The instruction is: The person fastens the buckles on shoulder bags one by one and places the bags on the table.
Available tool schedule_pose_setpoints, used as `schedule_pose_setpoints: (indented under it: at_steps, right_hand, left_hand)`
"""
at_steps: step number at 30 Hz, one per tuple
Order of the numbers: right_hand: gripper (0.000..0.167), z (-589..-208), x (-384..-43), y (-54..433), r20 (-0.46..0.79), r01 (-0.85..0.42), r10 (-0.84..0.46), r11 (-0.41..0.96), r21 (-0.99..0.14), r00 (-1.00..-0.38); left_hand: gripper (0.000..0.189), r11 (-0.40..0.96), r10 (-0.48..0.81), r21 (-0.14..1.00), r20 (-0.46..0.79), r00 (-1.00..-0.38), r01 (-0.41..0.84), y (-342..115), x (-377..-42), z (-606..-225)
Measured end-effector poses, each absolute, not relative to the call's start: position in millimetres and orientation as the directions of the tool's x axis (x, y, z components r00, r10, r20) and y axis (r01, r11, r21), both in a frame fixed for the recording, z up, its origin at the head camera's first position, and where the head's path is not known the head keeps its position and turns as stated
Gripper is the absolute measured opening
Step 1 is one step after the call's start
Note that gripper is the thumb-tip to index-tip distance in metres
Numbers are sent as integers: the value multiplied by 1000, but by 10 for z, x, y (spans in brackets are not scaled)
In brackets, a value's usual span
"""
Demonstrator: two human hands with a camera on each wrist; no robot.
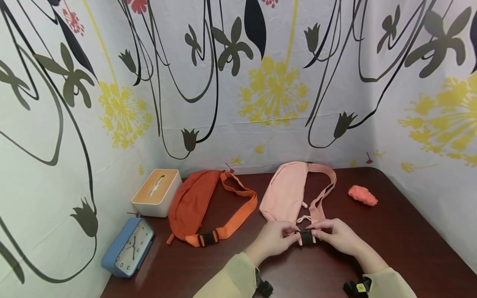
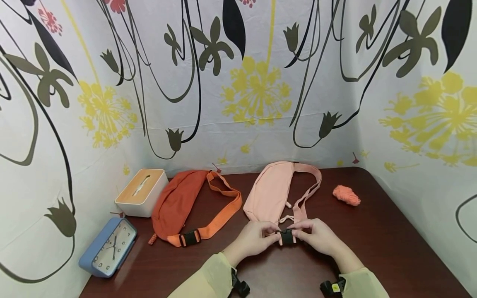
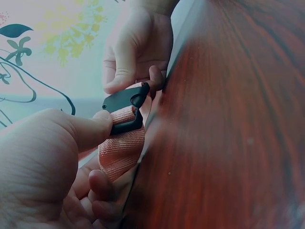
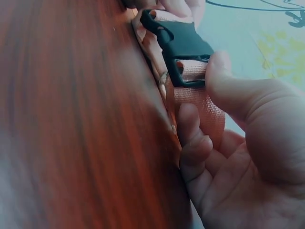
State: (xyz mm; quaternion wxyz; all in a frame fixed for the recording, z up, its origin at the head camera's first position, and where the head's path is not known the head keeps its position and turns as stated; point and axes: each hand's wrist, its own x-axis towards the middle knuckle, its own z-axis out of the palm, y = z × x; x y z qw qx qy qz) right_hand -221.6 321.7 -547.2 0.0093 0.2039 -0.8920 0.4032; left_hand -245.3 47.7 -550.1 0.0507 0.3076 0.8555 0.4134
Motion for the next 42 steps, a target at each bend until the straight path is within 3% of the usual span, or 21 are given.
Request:
schedule_pose_setpoints:
  at_steps: [42]
  right_hand:
    - [19, -5484, -2206, 3205, 124, -330, -363, 587, -740, -924]
  left_hand:
    - [14, 450, 574, 763, 151, -805, 464, 469, -2440, -5508]
